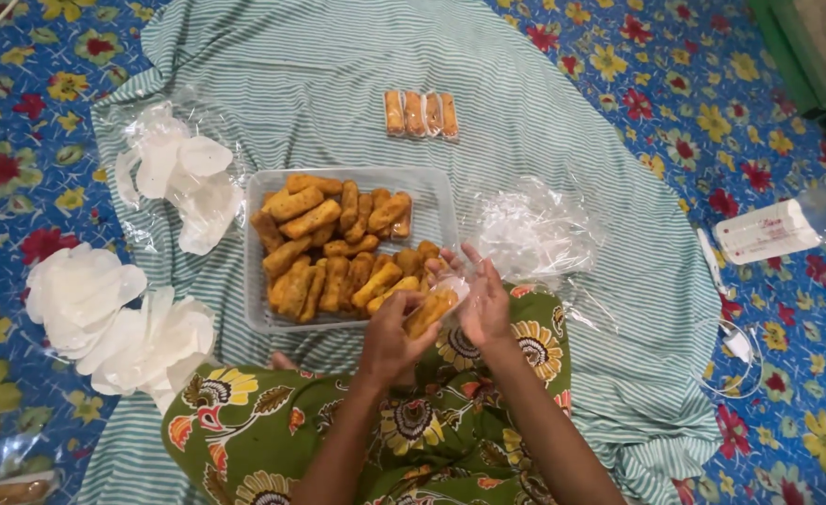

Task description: Wrapping fried snacks in paper and organizing them for packaging.

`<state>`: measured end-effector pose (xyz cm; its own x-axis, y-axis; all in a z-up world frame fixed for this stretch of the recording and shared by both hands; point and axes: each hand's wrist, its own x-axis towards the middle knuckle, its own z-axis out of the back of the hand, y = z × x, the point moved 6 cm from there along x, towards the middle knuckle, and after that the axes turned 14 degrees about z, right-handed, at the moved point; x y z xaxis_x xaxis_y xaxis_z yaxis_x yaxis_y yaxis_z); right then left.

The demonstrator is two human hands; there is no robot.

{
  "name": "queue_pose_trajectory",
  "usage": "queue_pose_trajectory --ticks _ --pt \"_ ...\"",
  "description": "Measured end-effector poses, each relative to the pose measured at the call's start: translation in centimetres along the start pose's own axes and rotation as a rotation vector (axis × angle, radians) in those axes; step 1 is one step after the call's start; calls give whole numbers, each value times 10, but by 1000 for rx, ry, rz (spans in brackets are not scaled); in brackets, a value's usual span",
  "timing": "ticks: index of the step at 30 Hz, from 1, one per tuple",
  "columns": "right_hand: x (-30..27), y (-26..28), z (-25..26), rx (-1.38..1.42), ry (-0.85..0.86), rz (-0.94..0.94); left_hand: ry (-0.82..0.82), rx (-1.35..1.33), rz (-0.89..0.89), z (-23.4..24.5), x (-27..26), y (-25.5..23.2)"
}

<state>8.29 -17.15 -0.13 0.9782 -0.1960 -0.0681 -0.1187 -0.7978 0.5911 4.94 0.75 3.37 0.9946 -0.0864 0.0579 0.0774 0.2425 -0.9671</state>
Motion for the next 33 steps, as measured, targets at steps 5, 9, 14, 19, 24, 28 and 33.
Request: queue_pose_trajectory --ticks 5,9,14,19,24,28,33 --pt "5 -13 21 -25 -12 -31 -42 31 29 -25 0 38" --pt "2 -19 27 -107 -44 -72 -76 27 28 -29 2 41" --pt "-1 -28 26 -64 -15 -96 -147 51 -4 -33 5 44" --pt "-4 -37 29 -139 -4 -80 -198 96 -70 -19 8 11" --pt "0 -44 51 -171 -115 -106 -206 203 -195 -14 8 -13" --pt "7 -31 51 -112 -150 -76 -182 262 -212 -13 2 -7" --pt "18 -17 49 -46 -134 -59 -52 175 -193 -30 -3 29"
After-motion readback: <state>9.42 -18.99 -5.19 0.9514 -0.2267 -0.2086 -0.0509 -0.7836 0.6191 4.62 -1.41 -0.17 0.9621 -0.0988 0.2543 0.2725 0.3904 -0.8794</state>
